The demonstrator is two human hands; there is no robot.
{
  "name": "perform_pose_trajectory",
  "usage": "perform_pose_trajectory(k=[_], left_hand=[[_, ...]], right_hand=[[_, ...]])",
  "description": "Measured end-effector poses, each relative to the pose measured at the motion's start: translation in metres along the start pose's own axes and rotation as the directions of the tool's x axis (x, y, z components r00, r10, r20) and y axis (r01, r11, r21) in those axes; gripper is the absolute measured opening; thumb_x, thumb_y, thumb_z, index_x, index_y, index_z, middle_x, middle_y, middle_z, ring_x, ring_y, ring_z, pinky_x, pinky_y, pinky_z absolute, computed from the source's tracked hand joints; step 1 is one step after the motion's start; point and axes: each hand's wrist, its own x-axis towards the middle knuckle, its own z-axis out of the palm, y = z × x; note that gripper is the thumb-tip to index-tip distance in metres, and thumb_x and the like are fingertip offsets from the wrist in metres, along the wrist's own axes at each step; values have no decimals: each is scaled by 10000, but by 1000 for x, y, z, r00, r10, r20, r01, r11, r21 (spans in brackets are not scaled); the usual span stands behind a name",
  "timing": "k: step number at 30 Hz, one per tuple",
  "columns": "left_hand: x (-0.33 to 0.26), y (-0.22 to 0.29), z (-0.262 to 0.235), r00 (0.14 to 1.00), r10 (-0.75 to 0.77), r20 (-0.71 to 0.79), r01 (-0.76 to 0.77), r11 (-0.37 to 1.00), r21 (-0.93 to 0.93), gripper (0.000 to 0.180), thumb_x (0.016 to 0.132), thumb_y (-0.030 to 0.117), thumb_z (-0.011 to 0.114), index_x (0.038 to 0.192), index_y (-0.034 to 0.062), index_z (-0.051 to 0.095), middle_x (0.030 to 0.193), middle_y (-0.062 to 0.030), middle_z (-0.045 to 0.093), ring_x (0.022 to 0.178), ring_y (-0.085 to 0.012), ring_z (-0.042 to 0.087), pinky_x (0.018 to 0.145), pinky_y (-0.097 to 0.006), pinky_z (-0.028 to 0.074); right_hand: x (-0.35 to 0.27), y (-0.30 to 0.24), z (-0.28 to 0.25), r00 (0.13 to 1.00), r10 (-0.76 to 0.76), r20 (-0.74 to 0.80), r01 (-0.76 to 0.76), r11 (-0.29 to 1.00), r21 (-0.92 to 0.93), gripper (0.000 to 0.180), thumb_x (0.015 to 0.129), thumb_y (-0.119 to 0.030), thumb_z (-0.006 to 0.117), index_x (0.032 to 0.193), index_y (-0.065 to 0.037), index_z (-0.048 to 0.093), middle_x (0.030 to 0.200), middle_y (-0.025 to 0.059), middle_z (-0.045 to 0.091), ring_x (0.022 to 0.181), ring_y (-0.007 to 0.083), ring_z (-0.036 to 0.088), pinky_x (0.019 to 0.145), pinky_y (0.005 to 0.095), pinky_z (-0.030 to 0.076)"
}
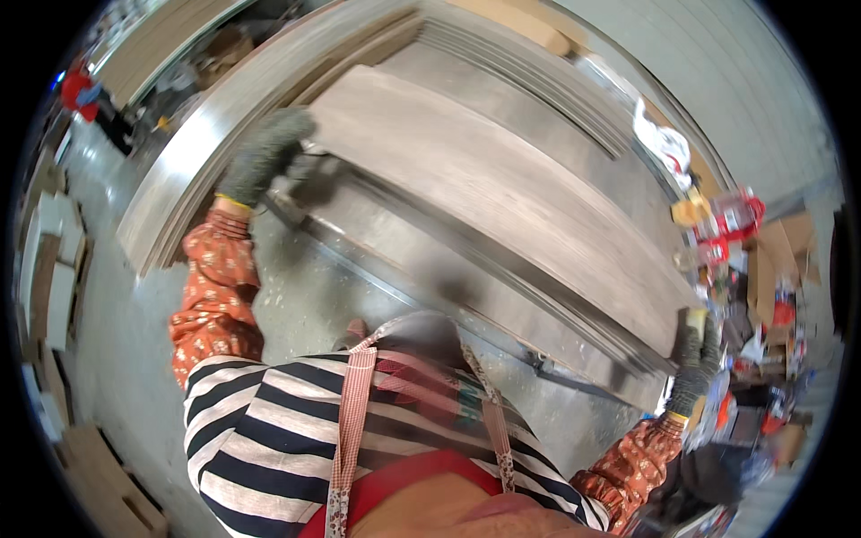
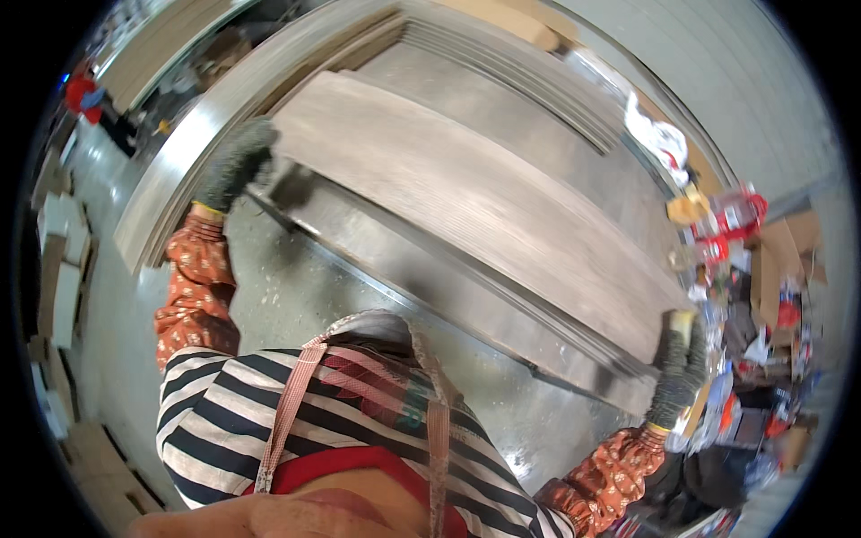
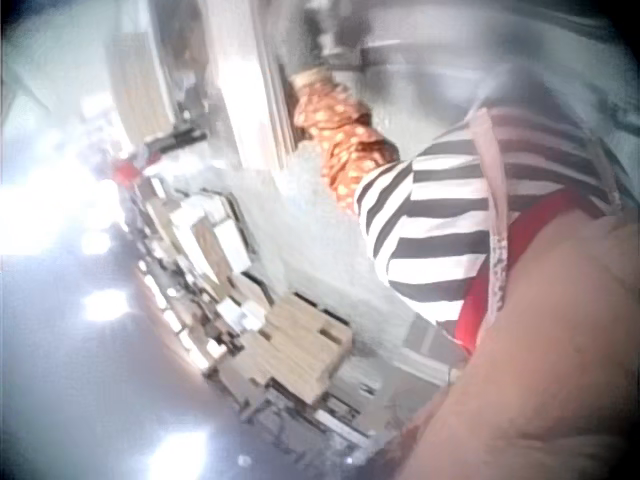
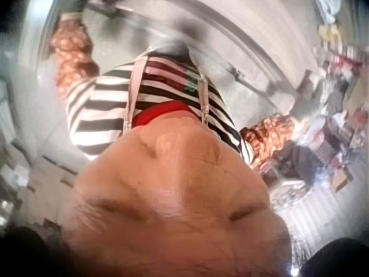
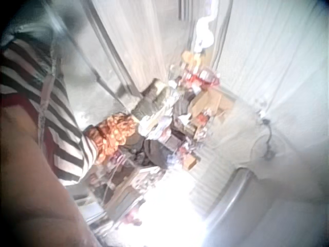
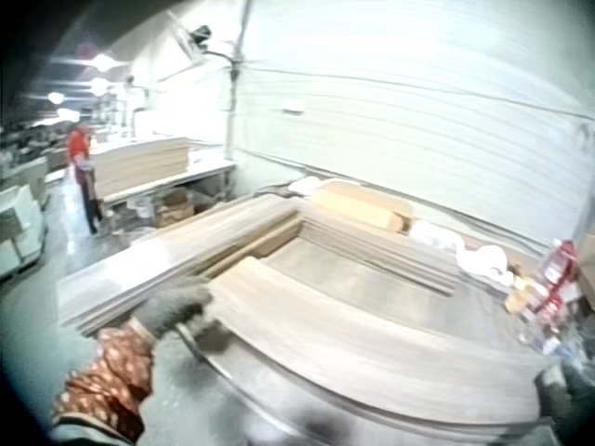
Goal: The person wipes the surface and edges of wooden planks with a cloth, handling them one at a time and placing them on a stack.
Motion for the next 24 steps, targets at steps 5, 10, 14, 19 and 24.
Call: perform_pose_trajectory(k=[5,10,14,19,24], left_hand=[[-9,-17,29,990,138,-7,-125,869,-479,445,828,131,688,1187,-38,487,741,-112,639,545,-184,629,503,-280,536],[-23,-15,50,997,75,1,-63,836,-544,343,838,164,651,1101,-33,552,850,-132,647,622,-192,645,556,-286,541],[-5,-40,54,926,326,-189,-343,937,-62,306,835,144,623,1049,-65,560,895,-164,648,803,-226,640,658,-358,518],[-2,-75,60,873,408,-266,-432,901,-34,243,824,83,661,998,-57,566,839,-141,643,699,-177,638,569,-322,510],[-21,-23,51,994,45,-96,-88,851,-518,212,853,69,647,996,-62,560,744,-100,628,545,-142,608,472,-279,495]], right_hand=[[-21,-121,154,737,-492,463,589,804,-82,387,785,-109,733,1156,-98,625,1165,147,612,1033,298,607,879,375,498],[-30,-243,301,-48,-908,415,998,-26,60,301,831,-210,688,1103,-94,634,1103,137,629,999,276,614,855,368,497],[-50,-299,398,-16,-867,497,959,128,253,318,850,-246,639,1151,-146,633,1130,109,631,958,298,613,846,387,493],[-19,-301,468,49,-780,623,919,279,277,303,865,-219,610,1158,-155,646,1047,108,663,912,277,623,823,387,499],[28,-309,484,525,-424,738,721,682,-121,302,880,-186,642,1180,-149,643,1049,80,686,896,196,648,832,338,518]])
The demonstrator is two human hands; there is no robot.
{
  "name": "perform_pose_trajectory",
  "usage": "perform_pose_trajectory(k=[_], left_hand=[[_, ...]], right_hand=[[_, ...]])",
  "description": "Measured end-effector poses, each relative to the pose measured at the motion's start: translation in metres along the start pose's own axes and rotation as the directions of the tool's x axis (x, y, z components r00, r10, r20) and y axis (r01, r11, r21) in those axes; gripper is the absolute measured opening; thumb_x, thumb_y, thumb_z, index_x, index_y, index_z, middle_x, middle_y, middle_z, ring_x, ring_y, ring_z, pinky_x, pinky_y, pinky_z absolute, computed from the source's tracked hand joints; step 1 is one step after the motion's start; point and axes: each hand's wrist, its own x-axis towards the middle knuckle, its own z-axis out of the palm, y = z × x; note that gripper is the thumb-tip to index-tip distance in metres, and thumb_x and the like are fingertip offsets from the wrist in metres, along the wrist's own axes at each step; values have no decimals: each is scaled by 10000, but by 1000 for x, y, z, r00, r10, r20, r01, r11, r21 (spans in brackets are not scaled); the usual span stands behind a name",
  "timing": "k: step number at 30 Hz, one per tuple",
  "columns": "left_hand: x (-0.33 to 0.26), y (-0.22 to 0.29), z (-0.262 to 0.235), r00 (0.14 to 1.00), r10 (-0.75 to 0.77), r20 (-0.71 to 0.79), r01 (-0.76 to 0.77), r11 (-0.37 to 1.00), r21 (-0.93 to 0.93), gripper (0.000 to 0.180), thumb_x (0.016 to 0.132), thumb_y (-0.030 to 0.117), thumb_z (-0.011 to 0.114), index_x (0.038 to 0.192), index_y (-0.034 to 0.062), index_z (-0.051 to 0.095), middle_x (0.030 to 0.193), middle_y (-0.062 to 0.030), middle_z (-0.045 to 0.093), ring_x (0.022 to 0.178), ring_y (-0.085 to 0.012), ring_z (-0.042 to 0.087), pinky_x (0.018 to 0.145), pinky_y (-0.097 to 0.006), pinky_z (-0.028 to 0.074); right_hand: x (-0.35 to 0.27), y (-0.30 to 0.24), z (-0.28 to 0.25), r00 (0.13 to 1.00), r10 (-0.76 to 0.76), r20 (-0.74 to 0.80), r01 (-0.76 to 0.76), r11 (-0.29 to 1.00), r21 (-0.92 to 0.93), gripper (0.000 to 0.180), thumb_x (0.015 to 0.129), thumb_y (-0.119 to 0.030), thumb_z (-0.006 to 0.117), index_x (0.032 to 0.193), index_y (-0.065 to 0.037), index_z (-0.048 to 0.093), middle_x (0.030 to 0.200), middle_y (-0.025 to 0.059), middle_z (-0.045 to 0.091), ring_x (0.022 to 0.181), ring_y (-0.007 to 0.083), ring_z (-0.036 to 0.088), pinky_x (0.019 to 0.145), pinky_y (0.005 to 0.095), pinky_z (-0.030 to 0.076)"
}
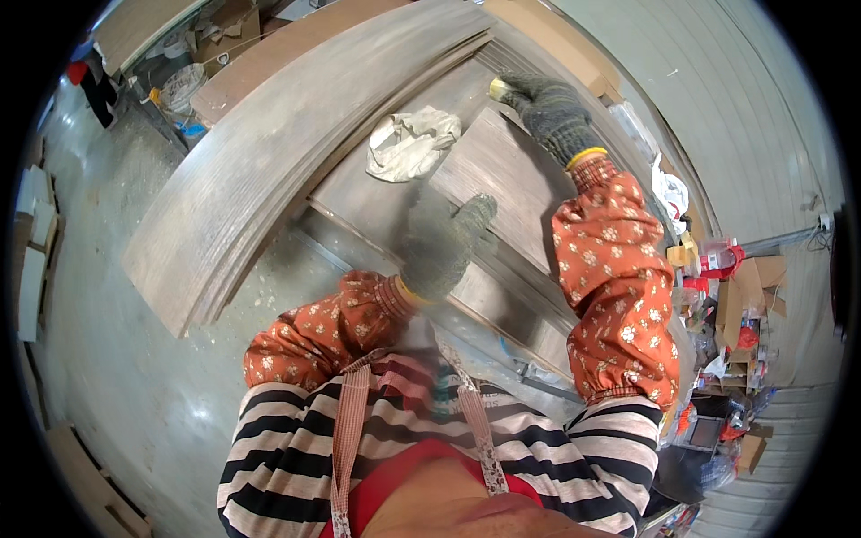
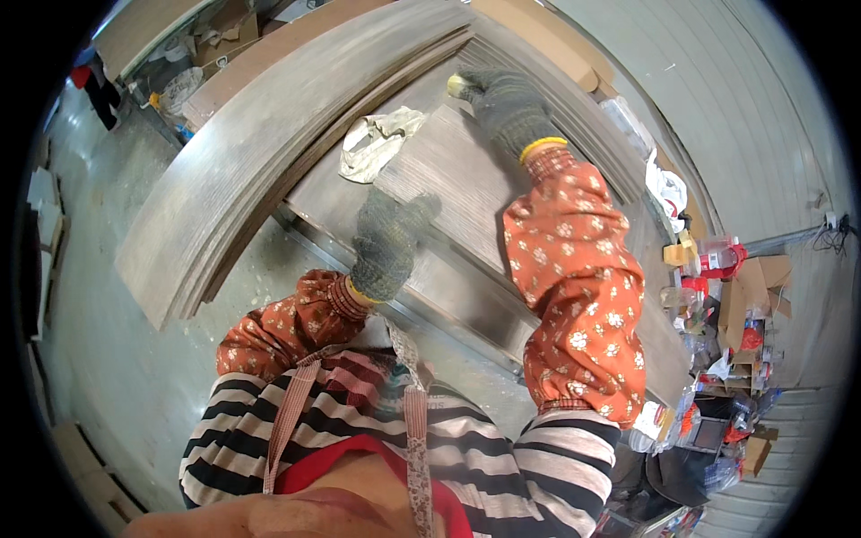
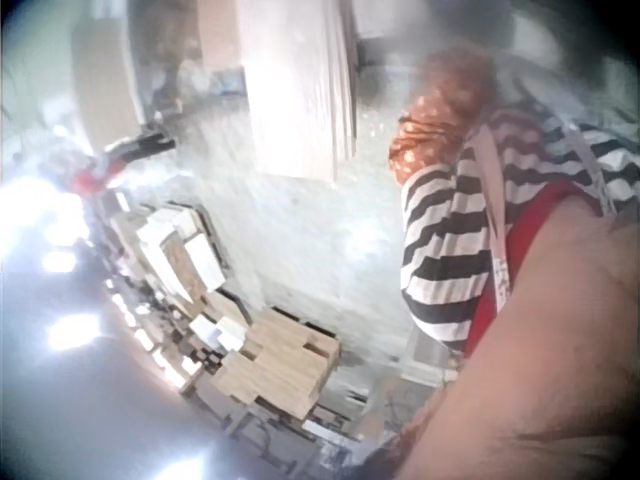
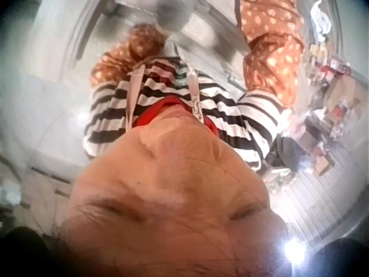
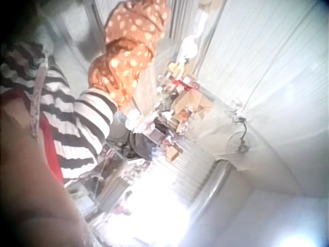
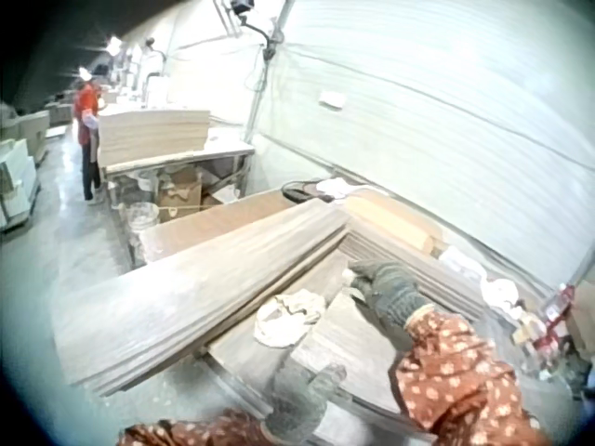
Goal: The person wipes the surface and edges of wooden planks with a cloth, handling them one at a time and placing them on a stack.
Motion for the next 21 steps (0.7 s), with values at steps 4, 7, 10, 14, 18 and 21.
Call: perform_pose_trajectory(k=[4,7,10,14,18,21], left_hand=[[3,-2,4,997,4,-76,-13,994,-108,214,847,67,650,980,-76,564,733,-102,625,573,-141,617,484,-274,499],[-3,-1,7,996,37,77,-51,980,194,215,841,84,660,956,-78,578,773,-105,634,576,-147,617,495,-271,502],[2,11,-15,975,83,205,-105,989,102,236,836,115,673,965,-70,601,855,-115,643,730,-170,643,622,-302,535],[41,16,-65,736,528,423,-670,481,566,225,836,77,646,1053,24,614,1094,-196,619,886,-256,653,710,-347,553],[83,38,-70,515,464,721,-852,373,368,222,846,89,628,1067,77,638,1178,-204,587,1076,-327,586,911,-377,477],[91,43,-78,393,455,799,-917,255,306,266,802,26,615,1051,103,672,1163,-171,594,1083,-299,574,911,-349,462]], right_hand=[[-22,-15,1,992,-111,-59,109,993,-43,379,890,-337,610,1227,-164,613,1090,127,663,1043,279,611,928,392,468],[-43,45,-9,982,-72,-174,-21,875,-484,376,891,-329,600,1217,-142,615,1089,144,657,1043,313,600,948,406,449],[-88,41,-53,959,195,-207,-197,980,7,455,917,-435,532,1219,-102,603,1092,149,662,1007,287,622,894,386,455],[-244,76,-59,681,452,-575,-250,883,399,380,919,-165,588,1245,27,551,1193,115,617,1047,187,600,896,299,471],[-331,106,-41,459,611,-645,-131,765,631,392,925,-164,573,1253,46,533,1192,104,614,1035,163,596,859,259,475],[-316,107,-36,362,743,-564,-113,635,764,404,909,-184,600,1257,15,550,1157,86,622,947,123,584,786,233,466]])
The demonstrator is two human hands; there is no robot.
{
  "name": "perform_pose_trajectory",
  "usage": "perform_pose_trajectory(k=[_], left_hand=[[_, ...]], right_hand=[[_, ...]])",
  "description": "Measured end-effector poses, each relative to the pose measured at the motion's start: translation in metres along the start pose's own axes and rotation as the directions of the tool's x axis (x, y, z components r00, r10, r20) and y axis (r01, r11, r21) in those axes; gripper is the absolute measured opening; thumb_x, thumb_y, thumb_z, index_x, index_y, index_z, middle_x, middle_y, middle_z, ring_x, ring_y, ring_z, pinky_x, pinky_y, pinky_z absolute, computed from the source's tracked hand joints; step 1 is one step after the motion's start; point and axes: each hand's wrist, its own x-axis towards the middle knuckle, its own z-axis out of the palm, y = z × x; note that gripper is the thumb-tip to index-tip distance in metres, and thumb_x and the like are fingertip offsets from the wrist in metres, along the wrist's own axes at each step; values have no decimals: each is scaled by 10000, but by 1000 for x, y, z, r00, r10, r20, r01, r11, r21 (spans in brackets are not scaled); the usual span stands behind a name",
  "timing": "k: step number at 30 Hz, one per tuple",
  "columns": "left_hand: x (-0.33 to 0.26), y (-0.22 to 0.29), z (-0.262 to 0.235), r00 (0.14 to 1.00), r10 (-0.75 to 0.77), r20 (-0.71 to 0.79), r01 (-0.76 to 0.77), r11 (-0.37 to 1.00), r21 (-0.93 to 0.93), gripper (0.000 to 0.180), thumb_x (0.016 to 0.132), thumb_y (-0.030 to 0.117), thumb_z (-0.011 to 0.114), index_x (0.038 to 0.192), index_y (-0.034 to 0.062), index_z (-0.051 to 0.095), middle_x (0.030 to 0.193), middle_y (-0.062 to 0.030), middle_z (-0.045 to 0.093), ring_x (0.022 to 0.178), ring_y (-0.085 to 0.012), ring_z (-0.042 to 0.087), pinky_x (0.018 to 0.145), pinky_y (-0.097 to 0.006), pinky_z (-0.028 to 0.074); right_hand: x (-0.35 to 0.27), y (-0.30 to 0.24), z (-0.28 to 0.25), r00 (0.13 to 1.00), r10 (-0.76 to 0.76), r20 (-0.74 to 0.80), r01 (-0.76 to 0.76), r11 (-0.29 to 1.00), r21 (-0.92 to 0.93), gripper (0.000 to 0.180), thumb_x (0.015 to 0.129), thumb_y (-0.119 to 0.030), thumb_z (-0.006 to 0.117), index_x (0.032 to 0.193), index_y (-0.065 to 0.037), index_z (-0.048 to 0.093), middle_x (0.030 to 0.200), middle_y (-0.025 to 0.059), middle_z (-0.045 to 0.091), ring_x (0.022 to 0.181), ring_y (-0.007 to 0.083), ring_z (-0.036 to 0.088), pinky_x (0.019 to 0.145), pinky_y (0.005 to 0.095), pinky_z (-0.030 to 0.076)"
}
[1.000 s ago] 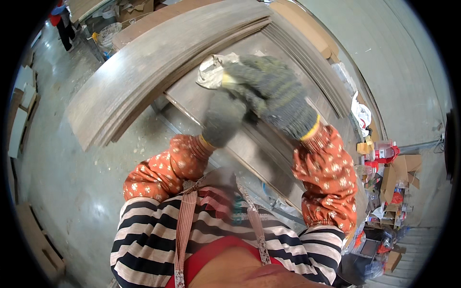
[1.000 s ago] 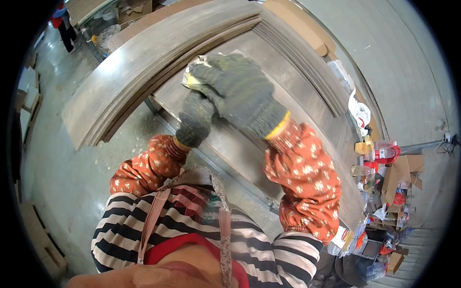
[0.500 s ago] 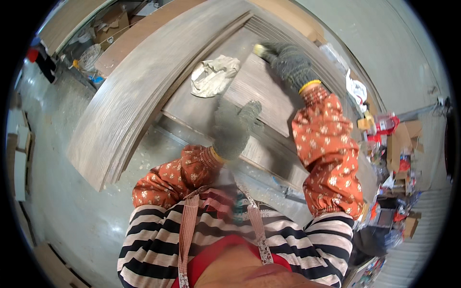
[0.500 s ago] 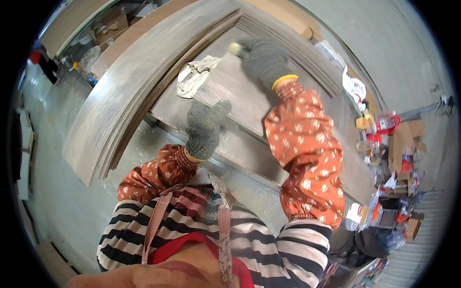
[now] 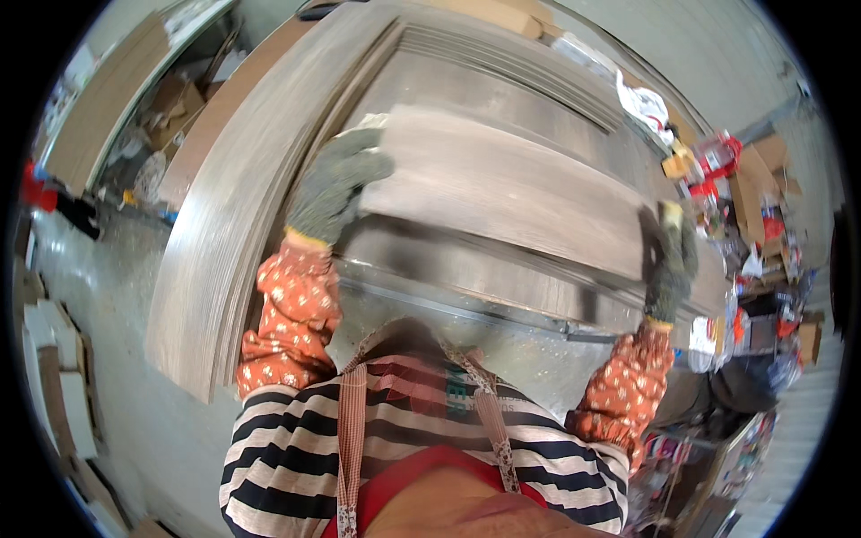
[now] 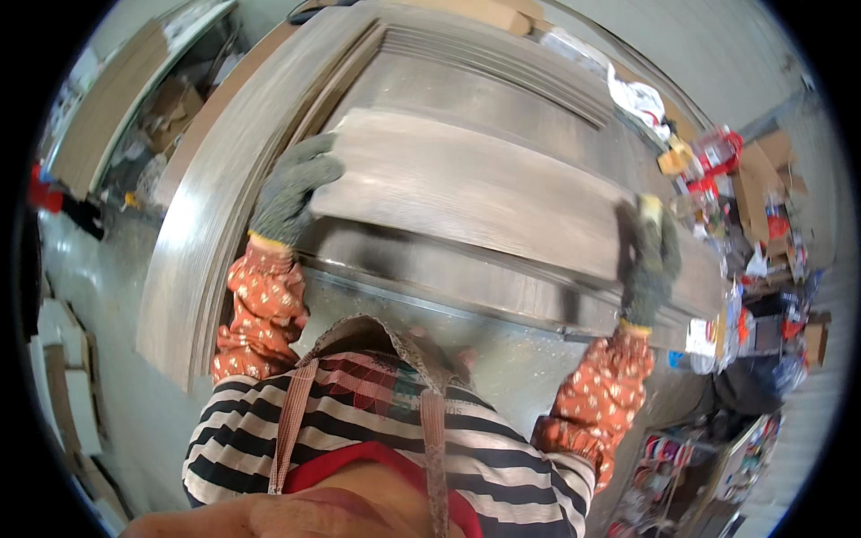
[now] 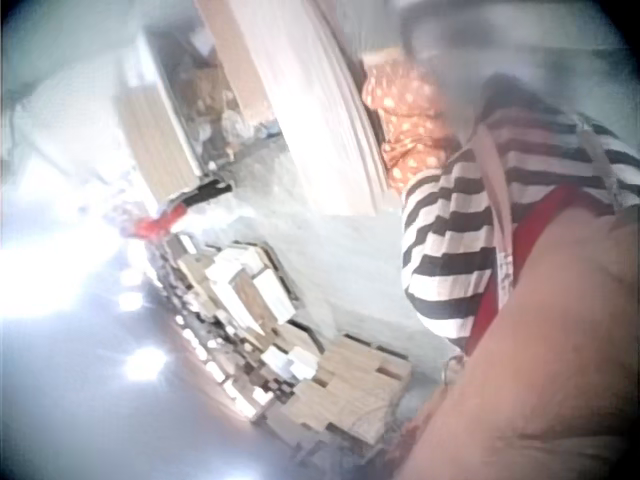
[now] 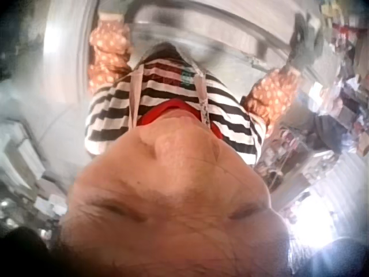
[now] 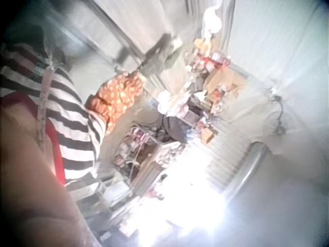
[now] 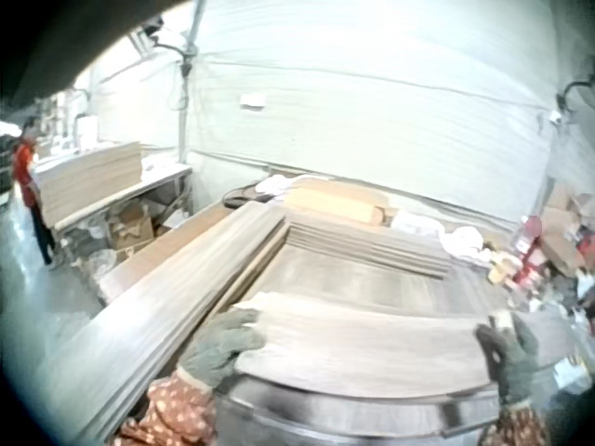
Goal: The person wipes the surface and edges of wooden planks with a cloth, handling them one at a time and placing them on a stack.
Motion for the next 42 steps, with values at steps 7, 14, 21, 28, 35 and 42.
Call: perform_pose_trajectory(k=[7,14,21,28,35,42], left_hand=[[-40,-32,-6,811,-575,-109,499,776,-386,459,759,111,680,1173,-52,569,1119,-152,624,1040,-239,596,921,-336,479],[22,23,-26,670,-705,230,592,320,-740,500,739,136,692,1185,-51,567,1040,-129,650,873,-207,645,786,-315,521],[47,58,-23,769,-615,174,541,483,-688,580,678,106,723,1217,-17,551,1031,-96,638,915,-188,609,830,-325,495],[34,31,-21,877,-478,61,450,767,-458,541,691,98,730,1194,-6,560,1009,-79,635,884,-179,610,795,-336,502],[36,50,-33,789,-570,231,590,596,-545,612,683,157,763,1226,-23,545,1042,-117,643,920,-184,603,838,-315,486],[45,67,-35,753,-589,292,643,567,-515,631,670,171,775,1215,-33,533,1025,-122,642,818,-170,615,701,-292,506]], right_hand=[[0,-7,45,969,-104,222,149,969,-195,413,876,-191,643,1256,-43,584,1147,86,635,948,136,580,818,274,472],[78,45,-40,955,-294,-42,266,910,-318,464,866,-309,679,1268,-98,585,1200,97,633,1040,174,602,908,306,456],[2,-60,66,553,-765,331,802,381,-460,328,865,-201,672,1176,-101,640,1128,106,653,1053,262,607,915,388,470],[-111,-143,242,161,-826,540,987,136,-86,464,833,-256,611,1265,-104,536,1264,129,531,1123,300,506,926,445,418],[-59,-129,155,290,-744,602,953,166,-253,414,837,-219,651,1225,-103,566,1080,117,629,997,273,598,906,398,424],[-67,-129,119,290,-769,569,938,112,-327,406,835,-190,624,1228,-98,574,1191,133,592,1087,288,562,938,431,422]])
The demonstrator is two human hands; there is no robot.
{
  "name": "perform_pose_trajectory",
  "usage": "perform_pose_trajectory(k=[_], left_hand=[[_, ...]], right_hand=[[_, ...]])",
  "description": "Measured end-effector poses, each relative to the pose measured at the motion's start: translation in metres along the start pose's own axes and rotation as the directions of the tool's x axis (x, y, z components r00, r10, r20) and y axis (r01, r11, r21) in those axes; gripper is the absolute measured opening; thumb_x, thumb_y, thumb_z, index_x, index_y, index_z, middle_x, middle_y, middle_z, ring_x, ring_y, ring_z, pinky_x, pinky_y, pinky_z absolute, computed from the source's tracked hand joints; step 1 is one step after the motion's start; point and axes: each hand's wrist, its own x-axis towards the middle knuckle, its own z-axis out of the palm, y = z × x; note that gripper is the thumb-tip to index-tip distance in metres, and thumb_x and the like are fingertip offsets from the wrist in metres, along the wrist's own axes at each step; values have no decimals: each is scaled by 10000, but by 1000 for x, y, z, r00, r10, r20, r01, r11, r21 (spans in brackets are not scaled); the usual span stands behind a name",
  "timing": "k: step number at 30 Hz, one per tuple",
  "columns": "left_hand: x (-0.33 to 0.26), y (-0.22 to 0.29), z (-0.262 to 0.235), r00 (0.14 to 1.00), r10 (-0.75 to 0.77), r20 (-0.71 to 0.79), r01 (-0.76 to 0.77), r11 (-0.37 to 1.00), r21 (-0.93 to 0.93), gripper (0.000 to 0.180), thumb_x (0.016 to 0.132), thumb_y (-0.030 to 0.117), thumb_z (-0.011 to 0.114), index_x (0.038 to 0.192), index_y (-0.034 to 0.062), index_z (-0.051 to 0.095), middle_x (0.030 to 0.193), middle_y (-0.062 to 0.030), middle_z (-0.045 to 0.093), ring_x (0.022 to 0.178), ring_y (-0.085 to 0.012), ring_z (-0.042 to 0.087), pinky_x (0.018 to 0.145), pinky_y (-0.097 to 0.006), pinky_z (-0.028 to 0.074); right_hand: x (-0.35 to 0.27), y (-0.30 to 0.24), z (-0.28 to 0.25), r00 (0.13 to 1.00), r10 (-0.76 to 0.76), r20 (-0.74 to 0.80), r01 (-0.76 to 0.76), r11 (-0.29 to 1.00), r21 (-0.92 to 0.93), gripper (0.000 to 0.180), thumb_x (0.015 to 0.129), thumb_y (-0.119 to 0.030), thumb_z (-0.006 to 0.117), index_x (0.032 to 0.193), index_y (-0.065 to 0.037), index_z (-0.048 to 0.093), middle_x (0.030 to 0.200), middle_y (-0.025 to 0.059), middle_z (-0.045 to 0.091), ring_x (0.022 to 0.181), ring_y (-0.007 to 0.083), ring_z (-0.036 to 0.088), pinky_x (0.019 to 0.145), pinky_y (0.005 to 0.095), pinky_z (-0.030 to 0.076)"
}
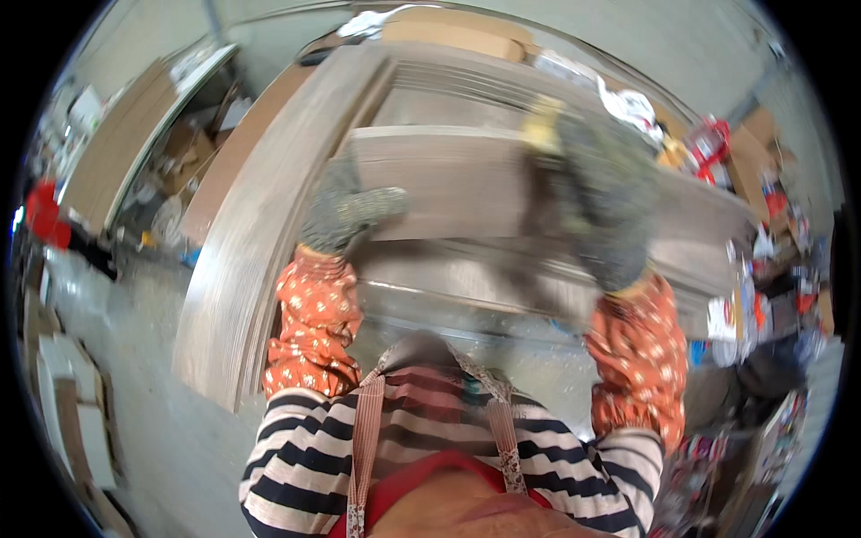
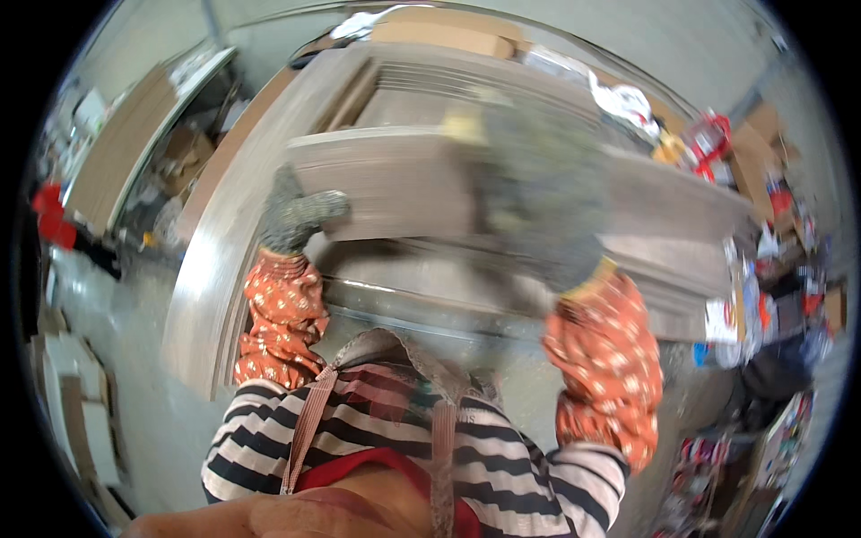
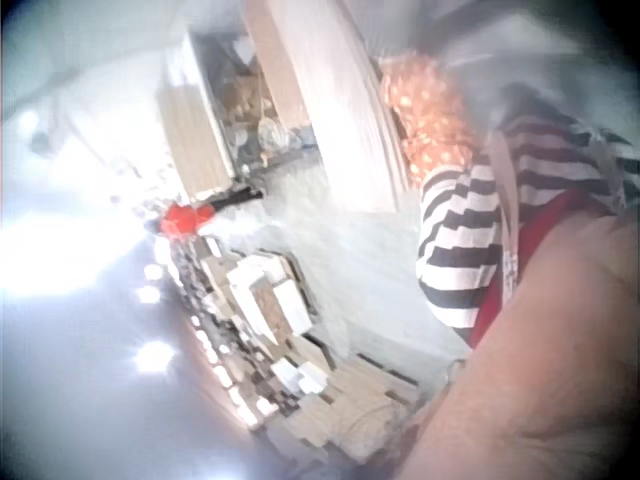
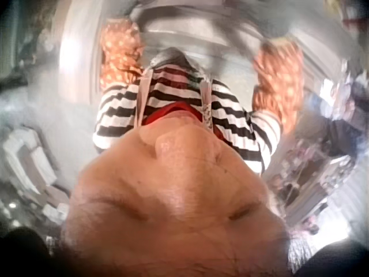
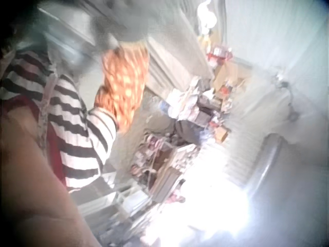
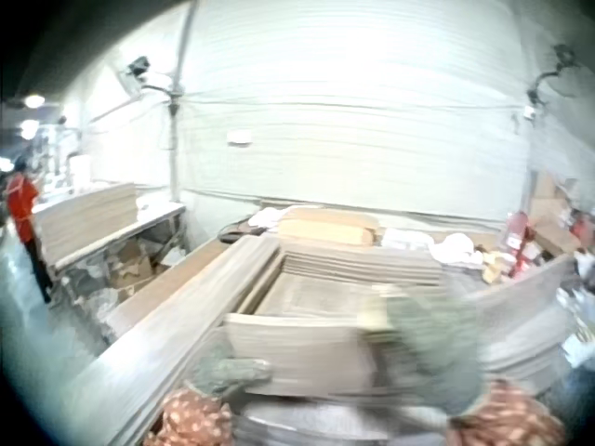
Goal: The person wipes the surface and edges of wooden planks with a cloth, handling them one at a time and placing them on a stack.
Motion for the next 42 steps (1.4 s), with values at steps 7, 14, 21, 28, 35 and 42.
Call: perform_pose_trajectory(k=[7,14,21,28,35,42], left_hand=[[2,-38,-23,978,86,-188,-95,995,-37,674,595,83,804,1180,-43,494,960,-144,633,756,-248,661,607,-315,562],[-4,-72,-43,910,295,-290,-303,953,18,730,681,238,798,1269,-8,443,1115,-140,589,969,-269,608,811,-375,524],[-2,-103,-97,936,251,-246,-251,968,33,713,674,285,770,1249,-25,484,1081,-165,625,940,-310,638,793,-407,546],[-12,-121,-169,859,486,-163,-345,784,516,652,797,243,693,1324,-22,416,1194,-124,580,1046,-235,581,931,-372,463],[-3,-130,-176,861,381,-336,-257,897,359,752,812,337,716,1373,-6,351,1316,-141,490,1158,-245,514,981,-372,440],[-5,-132,-196,917,174,-358,-42,937,346,415,900,170,607,1247,-31,500,1137,-86,599,1005,-164,567,922,-312,471]], right_hand=[[61,-65,48,988,-119,-95,138,962,235,498,780,-285,641,1222,-74,550,1204,155,553,1071,299,550,928,505,403],[-45,75,-22,996,59,61,-55,997,-61,512,764,-197,658,1254,-99,543,1191,105,579,1054,297,560,938,442,395],[-230,316,-106,915,403,-29,-353,763,-542,515,830,-198,574,1335,-141,493,1280,119,556,1177,307,522,1002,432,385],[-287,404,-150,267,927,-262,-918,162,-361,476,892,-353,564,1288,-89,552,1257,128,589,1174,308,542,1013,393,384],[-275,399,-122,421,857,-297,-811,503,301,516,869,-400,617,1255,-59,582,1226,136,614,1124,259,572,986,333,398],[-298,366,-113,429,898,95,-885,439,-155,457,864,-440,595,1186,-118,632,1115,175,639,1051,345,583,938,406,418]])
